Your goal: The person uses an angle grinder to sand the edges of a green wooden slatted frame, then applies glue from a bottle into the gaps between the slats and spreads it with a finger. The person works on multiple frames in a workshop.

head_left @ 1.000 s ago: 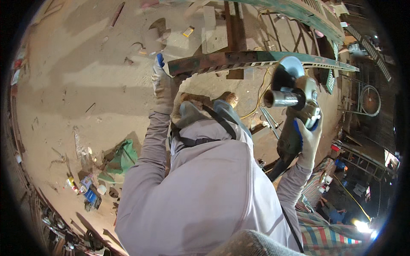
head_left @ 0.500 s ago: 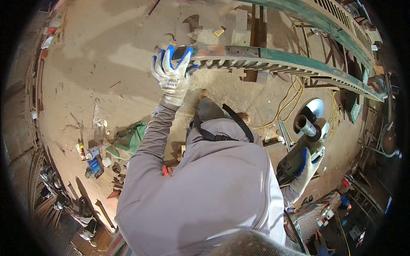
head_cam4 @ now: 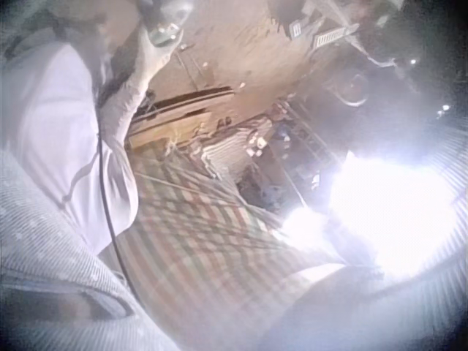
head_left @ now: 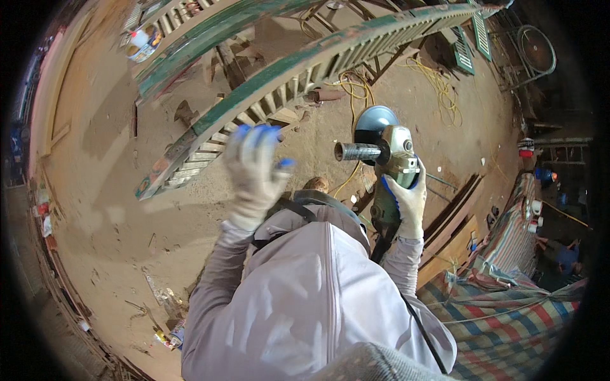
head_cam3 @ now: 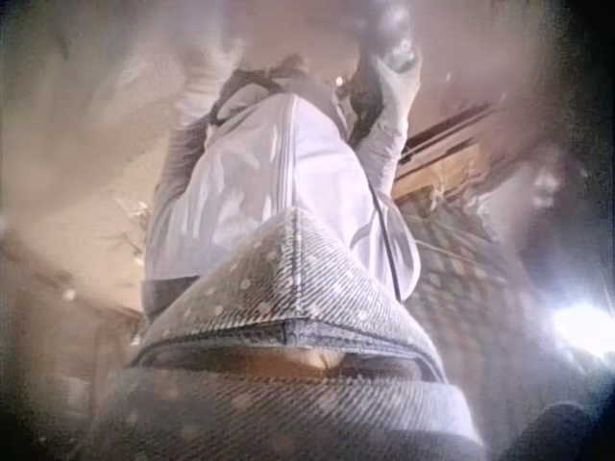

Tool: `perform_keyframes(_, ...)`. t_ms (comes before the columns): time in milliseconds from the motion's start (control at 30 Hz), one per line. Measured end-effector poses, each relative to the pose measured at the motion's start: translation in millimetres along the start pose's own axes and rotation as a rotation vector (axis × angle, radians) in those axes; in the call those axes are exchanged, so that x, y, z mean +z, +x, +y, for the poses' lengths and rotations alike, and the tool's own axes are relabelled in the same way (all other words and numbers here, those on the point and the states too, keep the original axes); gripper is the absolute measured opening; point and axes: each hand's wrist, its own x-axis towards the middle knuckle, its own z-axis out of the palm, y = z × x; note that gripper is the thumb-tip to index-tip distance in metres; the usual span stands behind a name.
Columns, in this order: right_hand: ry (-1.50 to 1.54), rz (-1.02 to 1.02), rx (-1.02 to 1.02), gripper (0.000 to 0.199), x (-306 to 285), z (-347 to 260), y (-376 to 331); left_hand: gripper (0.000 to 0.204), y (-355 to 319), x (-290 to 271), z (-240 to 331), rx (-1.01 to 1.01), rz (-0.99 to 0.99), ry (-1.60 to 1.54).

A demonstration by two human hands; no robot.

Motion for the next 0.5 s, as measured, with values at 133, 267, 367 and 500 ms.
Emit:
perform_keyframes(133, -0.067, 0.022, 0.022, 0.094, -12.2, 24.0, 10.9, 0.078, 53.1, 58.2, 107.6, 0.275, -0.282, 0.008)
perform_keyframes(267, -0.236, 0.029, 0.009, 0.102, -29.1, 44.1, 25.9, 0.060, 74.0, 124.8, 161.1, 0.226, -0.836, 0.159)
perform_keyframes(367, -0.316, -0.025, 0.134, 0.106, -35.5, 50.6, 36.7, 0.051, 83.5, 170.5, 160.1, 0.149, -0.927, -0.064)
perform_keyframes(500, -0.227, -0.046, 0.125, 0.106, -36.8, 73.7, 51.3, 0.044, 85.4, 195.1, 150.4, 0.197, -0.837, -0.130)
